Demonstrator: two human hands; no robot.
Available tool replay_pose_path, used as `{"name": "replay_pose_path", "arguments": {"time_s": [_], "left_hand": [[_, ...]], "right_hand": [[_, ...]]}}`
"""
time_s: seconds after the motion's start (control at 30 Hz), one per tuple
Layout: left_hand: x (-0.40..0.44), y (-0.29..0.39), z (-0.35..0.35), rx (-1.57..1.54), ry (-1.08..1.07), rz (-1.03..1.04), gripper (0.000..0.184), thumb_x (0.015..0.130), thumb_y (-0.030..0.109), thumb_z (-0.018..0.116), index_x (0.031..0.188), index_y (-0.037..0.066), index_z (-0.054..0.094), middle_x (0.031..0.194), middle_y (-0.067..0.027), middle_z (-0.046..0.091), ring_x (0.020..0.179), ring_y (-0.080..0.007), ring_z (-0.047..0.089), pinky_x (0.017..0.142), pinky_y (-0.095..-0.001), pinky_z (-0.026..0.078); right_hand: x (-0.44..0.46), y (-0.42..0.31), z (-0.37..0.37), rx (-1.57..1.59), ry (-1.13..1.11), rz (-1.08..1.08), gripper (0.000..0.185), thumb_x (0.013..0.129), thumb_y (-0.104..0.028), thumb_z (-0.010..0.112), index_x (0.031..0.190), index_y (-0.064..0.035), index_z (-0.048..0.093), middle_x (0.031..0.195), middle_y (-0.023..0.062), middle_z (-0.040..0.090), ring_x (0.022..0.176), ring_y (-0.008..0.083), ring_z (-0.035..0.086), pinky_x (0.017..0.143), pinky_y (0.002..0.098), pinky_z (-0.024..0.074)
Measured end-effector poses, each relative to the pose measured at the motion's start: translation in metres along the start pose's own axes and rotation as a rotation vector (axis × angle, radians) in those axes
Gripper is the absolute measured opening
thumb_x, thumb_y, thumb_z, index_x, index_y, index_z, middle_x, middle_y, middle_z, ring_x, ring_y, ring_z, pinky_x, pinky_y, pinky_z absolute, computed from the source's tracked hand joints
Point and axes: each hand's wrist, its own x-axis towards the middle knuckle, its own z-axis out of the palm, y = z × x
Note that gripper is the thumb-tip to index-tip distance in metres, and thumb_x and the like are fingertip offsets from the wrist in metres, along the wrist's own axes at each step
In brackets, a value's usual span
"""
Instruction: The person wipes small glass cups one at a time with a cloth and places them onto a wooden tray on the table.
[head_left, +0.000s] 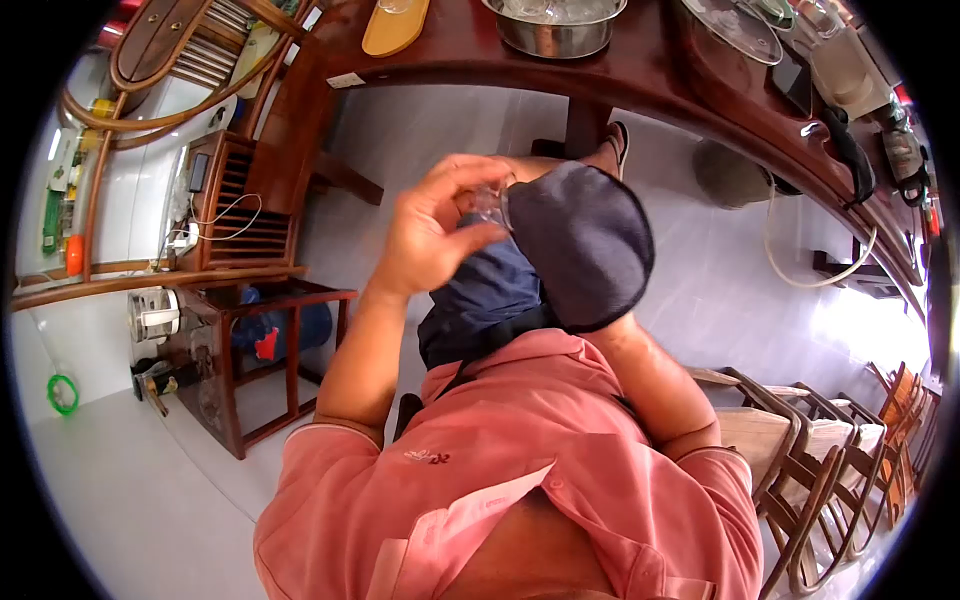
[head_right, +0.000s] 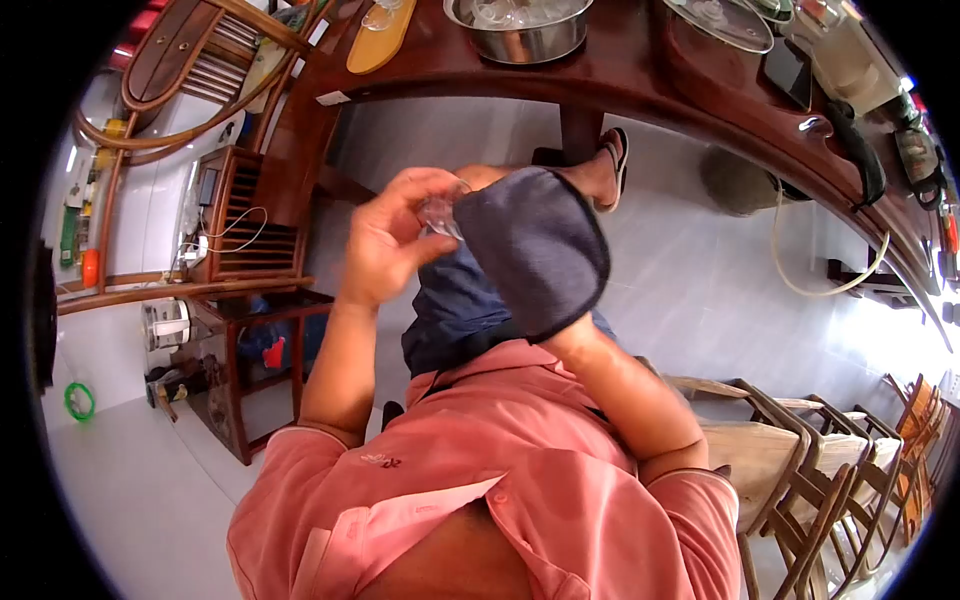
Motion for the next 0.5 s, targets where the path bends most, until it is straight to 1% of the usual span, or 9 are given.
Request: {"name": "replay_pose_path", "arguments": {"time_s": [0.03, 0.1, 0.13, 0.17, 0.2, 0.27, 0.33, 0.4, 0.5], "left_hand": [[-0.001, 0.001, 0.008, 0.131, -0.006, 0.012, 0.057, 0.077, -0.011, 0.077, 0.130, 0.000, 0.061, 0.128, -0.0129, 0.061, 0.122, -0.0250, 0.058, 0.105, -0.0378, 0.048], [-0.005, 0.004, 0.018, 0.379, -0.044, 0.097, 0.051, 0.079, -0.013, 0.072, 0.128, -0.001, 0.063, 0.129, -0.0111, 0.058, 0.122, -0.0242, 0.057, 0.106, -0.0353, 0.047], [-0.005, 0.006, 0.020, 0.521, -0.064, 0.136, 0.051, 0.079, -0.013, 0.072, 0.128, -0.001, 0.063, 0.130, -0.0108, 0.058, 0.122, -0.0239, 0.057, 0.106, -0.0348, 0.047], [-0.003, 0.008, 0.020, 0.660, -0.084, 0.171, 0.051, 0.079, -0.014, 0.071, 0.129, -0.001, 0.063, 0.130, -0.0104, 0.057, 0.122, -0.0236, 0.057, 0.106, -0.0343, 0.047], [-0.003, 0.006, 0.019, 0.720, -0.082, 0.198, 0.052, 0.082, -0.011, 0.072, 0.132, -0.002, 0.060, 0.129, -0.0103, 0.058, 0.122, -0.0205, 0.057, 0.102, -0.0328, 0.049], [-0.008, 0.001, 0.022, 0.377, -0.011, 0.072, 0.048, 0.086, -0.005, 0.071, 0.133, -0.002, 0.059, 0.128, -0.0102, 0.059, 0.120, -0.0182, 0.057, 0.097, -0.0313, 0.051], [-0.011, 0.000, 0.023, 0.126, 0.018, -0.035, 0.041, 0.093, 0.002, 0.068, 0.132, -0.001, 0.059, 0.126, -0.0094, 0.061, 0.115, -0.0155, 0.059, 0.091, -0.0293, 0.053], [-0.014, 0.005, 0.018, -0.033, 0.005, -0.132, 0.032, 0.100, 0.010, 0.062, 0.129, -0.001, 0.060, 0.123, -0.0078, 0.063, 0.106, -0.0124, 0.061, 0.082, -0.0267, 0.054], [-0.019, 0.002, 0.013, -0.101, 0.032, -0.336, 0.030, 0.107, 0.023, 0.051, 0.123, 0.000, 0.062, 0.117, -0.0051, 0.064, 0.094, -0.0089, 0.061, 0.066, -0.0239, 0.052]], "right_hand": [[-0.012, -0.002, 0.020, 0.025, -0.072, 0.040, 0.026, 0.085, -0.011, 0.060, 0.111, -0.0068, 0.062, 0.112, 0.0171, 0.062, 0.108, 0.0306, 0.060, 0.088, 0.0425, 0.0478], [-0.037, -0.001, 0.035, 0.421, 0.194, 0.066, 0.029, 0.086, -0.008, 0.062, 0.115, -0.0057, 0.062, 0.116, 0.0165, 0.060, 0.113, 0.0314, 0.059, 0.094, 0.0424, 0.0474], [-0.027, -0.001, 0.017, 0.419, 0.068, 0.088, 0.034, 0.086, -0.005, 0.063, 0.120, -0.0042, 0.061, 0.115, 0.0165, 0.060, 0.112, 0.0321, 0.059, 0.095, 0.0397, 0.0489], [-0.030, -0.003, 0.022, 0.498, 0.062, 0.136, 0.033, 0.088, -0.005, 0.062, 0.121, -0.0044, 0.062, 0.116, 0.0163, 0.060, 0.112, 0.0312, 0.059, 0.094, 0.0387, 0.0493], [-0.039, -0.006, 0.033, 0.578, 0.049, 0.187, 0.032, 0.089, -0.005, 0.061, 0.121, -0.0045, 0.062, 0.116, 0.0161, 0.061, 0.112, 0.0303, 0.059, 0.093, 0.0378, 0.0496], [-0.036, -0.006, 0.020, 0.451, -0.081, 0.160, 0.028, 0.094, -0.005, 0.059, 0.122, -0.0025, 0.061, 0.118, 0.0146, 0.062, 0.108, 0.0268, 0.060, 0.094, 0.0353, 0.0486], [-0.040, -0.012, 0.021, 1.271, 0.047, 0.434, 0.029, 0.093, -0.005, 0.060, 0.122, -0.0004, 0.061, 0.118, 0.0153, 0.063, 0.108, 0.0286, 0.060, 0.094, 0.0365, 0.0488], [-0.033, -0.005, 0.018, 1.146, 0.212, 0.101, 0.038, 0.087, -0.007, 0.063, 0.124, 0.0021, 0.062, 0.120, 0.0166, 0.065, 0.109, 0.0350, 0.060, 0.096, 0.0418, 0.0491], [-0.026, 0.013, 0.025, 0.922, 0.155, -0.200, 0.046, 0.081, -0.011, 0.066, 0.126, 0.0007, 0.062, 0.120, 0.0158, 0.066, 0.113, 0.0376, 0.059, 0.096, 0.0460, 0.0495]]}}
